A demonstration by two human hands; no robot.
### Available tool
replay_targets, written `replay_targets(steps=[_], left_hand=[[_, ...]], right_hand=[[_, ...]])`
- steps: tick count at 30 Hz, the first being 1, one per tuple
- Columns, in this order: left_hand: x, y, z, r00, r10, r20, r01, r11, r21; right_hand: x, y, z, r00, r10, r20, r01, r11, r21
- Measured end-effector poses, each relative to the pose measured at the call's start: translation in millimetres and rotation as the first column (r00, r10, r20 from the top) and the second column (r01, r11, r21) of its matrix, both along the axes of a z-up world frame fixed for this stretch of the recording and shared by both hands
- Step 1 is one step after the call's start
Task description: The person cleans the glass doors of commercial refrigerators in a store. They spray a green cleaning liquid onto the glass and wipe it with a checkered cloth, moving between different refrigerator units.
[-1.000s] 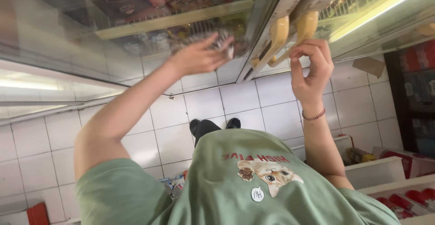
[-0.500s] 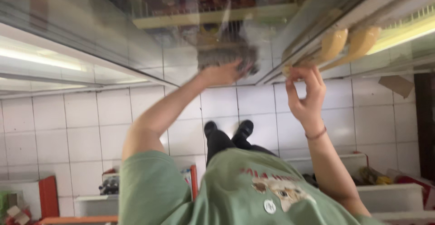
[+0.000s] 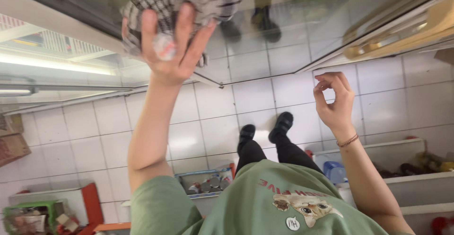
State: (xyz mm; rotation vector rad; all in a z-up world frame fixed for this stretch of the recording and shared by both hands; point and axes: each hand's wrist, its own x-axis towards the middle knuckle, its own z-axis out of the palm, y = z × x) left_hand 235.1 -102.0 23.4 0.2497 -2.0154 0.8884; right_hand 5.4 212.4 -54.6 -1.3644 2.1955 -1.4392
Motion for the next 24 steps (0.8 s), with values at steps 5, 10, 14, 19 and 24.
replay_targets(steps=[5, 10, 14, 19, 24], left_hand=[[30.8, -13.0, -106.9, 0.785, -0.120, 0.608, 0.027, 0.987, 0.159], [88.4, -18.4, -195.9, 0.466, -0.217, 0.858, -0.032, 0.965, 0.261], [105.1, -21.7, -154.3, 0.795, -0.161, 0.584, 0.043, 0.977, 0.210], [85.4, -40.8, -93.1, 0.999, -0.019, -0.045, 0.017, 0.999, -0.041], [65.5, -43.5, -154.0, 0.986, 0.094, -0.134, -0.101, 0.994, -0.048]], right_hand=[[50.3, -24.0, -25.3, 0.999, -0.002, 0.045, 0.001, 1.000, 0.012], [80.3, -51.0, -58.4, 0.997, 0.026, 0.077, -0.029, 0.999, 0.041], [85.6, -76.7, -79.4, 0.994, 0.089, 0.063, -0.091, 0.995, 0.029], [67.2, -94.0, -118.5, 0.973, 0.025, -0.228, -0.042, 0.997, -0.069], [19.4, -107.7, -206.9, 0.846, -0.080, -0.527, -0.070, 0.963, -0.258]])
